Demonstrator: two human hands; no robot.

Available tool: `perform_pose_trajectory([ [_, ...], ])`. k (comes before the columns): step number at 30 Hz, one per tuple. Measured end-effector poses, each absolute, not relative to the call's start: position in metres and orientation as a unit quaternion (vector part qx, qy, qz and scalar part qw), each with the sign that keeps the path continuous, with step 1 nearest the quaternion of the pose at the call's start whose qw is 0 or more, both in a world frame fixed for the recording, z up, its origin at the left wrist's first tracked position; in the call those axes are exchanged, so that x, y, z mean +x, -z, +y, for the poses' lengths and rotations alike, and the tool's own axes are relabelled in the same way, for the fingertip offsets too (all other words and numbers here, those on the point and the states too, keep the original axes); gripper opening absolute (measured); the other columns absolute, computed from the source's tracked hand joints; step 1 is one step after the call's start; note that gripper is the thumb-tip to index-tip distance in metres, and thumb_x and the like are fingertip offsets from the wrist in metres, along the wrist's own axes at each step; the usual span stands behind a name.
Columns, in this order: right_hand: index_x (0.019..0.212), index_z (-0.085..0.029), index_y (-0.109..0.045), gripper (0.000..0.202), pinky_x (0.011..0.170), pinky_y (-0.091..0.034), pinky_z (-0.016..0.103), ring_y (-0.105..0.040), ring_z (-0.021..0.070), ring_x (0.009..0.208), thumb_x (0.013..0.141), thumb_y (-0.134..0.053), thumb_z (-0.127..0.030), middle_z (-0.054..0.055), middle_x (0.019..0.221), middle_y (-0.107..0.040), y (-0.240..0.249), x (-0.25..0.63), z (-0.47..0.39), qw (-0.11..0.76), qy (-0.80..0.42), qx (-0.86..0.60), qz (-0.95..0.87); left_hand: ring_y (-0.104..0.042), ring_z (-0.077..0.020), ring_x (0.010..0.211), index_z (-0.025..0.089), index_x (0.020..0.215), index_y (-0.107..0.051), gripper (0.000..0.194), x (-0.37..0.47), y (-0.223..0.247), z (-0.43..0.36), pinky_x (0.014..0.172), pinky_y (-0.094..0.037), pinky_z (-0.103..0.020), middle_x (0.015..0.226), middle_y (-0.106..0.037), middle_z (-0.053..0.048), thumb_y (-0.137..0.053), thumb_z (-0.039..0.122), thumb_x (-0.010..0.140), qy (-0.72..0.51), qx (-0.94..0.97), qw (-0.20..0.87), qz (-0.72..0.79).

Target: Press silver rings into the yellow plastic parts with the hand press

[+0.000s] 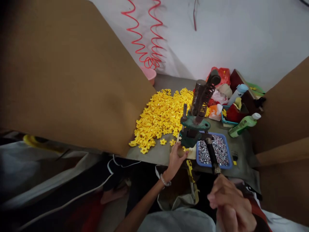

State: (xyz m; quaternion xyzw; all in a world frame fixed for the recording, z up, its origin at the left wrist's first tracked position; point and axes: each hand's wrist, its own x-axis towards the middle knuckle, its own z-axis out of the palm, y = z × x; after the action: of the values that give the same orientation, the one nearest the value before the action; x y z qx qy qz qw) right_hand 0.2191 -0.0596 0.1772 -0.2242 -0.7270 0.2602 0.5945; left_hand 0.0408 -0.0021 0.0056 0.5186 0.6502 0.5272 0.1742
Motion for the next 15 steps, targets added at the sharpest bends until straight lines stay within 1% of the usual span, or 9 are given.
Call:
perform_pose_trajectory([
  [4,0.067,-0.015,-0.057,0.031,0.047,-0.036,0.026,-0.046,0.0104,0.042,0.091,-0.041,-0.028,0.000,0.043,-0.046,-0.194,0.196,-0.049,0.644,-0.242,-0.209,-0.694,-0.056,-0.0235,0.110,0.020,0.119,-0.051,0.043,0.037,-0.004,-0.001,0.097,-0.046,-0.042,0.113,-0.060,-0.008,-0.066,0.026,0.079,-0.518,0.539,0.166,0.643],
  [7,0.067,-0.016,-0.056,0.030,0.047,-0.035,0.027,-0.046,0.0113,0.043,0.090,-0.041,-0.027,0.000,0.045,-0.047,-0.187,0.197,-0.052,0.655,-0.225,-0.225,-0.685,-0.056,-0.0243,0.108,0.019,0.117,-0.051,0.042,0.032,-0.010,-0.001,0.095,-0.047,-0.043,0.110,-0.061,-0.008,-0.066,0.028,0.080,-0.491,0.572,0.169,0.635],
  [9,0.068,-0.017,-0.056,0.032,0.049,-0.037,0.028,-0.048,0.0125,0.044,0.092,-0.037,-0.027,0.000,0.046,-0.048,-0.175,0.205,-0.056,0.642,-0.227,-0.230,-0.695,-0.056,-0.0249,0.108,0.018,0.115,-0.053,0.040,0.027,-0.017,0.000,0.096,-0.046,-0.044,0.111,-0.061,-0.009,-0.066,0.031,0.080,-0.474,0.590,0.172,0.631],
  [12,0.070,-0.019,-0.057,0.035,0.050,-0.038,0.030,-0.048,0.0139,0.043,0.093,-0.033,-0.030,0.000,0.045,-0.047,-0.159,0.218,-0.061,0.627,-0.229,-0.230,-0.708,-0.054,-0.0253,0.114,0.018,0.109,-0.057,0.032,0.022,-0.025,0.006,0.100,-0.044,-0.044,0.117,-0.059,-0.010,-0.065,0.032,0.081,-0.475,0.597,0.179,0.621],
  [14,0.068,-0.021,-0.057,0.037,0.048,-0.038,0.031,-0.047,0.0153,0.043,0.092,-0.033,-0.036,0.001,0.044,-0.046,-0.160,0.225,-0.057,0.606,-0.215,-0.234,-0.729,-0.054,-0.0255,0.115,0.018,0.101,-0.061,0.024,0.019,-0.028,0.011,0.101,-0.043,-0.044,0.118,-0.059,-0.010,-0.066,0.030,0.080,-0.489,0.585,0.202,0.614],
  [15,0.066,-0.022,-0.056,0.039,0.048,-0.038,0.032,-0.048,0.0159,0.043,0.092,-0.034,-0.040,0.001,0.044,-0.045,-0.166,0.227,-0.052,0.575,-0.205,-0.249,-0.752,-0.055,-0.0256,0.113,0.018,0.097,-0.063,0.022,0.018,-0.030,0.011,0.100,-0.044,-0.044,0.116,-0.061,-0.010,-0.067,0.029,0.079,-0.497,0.576,0.217,0.612],
])
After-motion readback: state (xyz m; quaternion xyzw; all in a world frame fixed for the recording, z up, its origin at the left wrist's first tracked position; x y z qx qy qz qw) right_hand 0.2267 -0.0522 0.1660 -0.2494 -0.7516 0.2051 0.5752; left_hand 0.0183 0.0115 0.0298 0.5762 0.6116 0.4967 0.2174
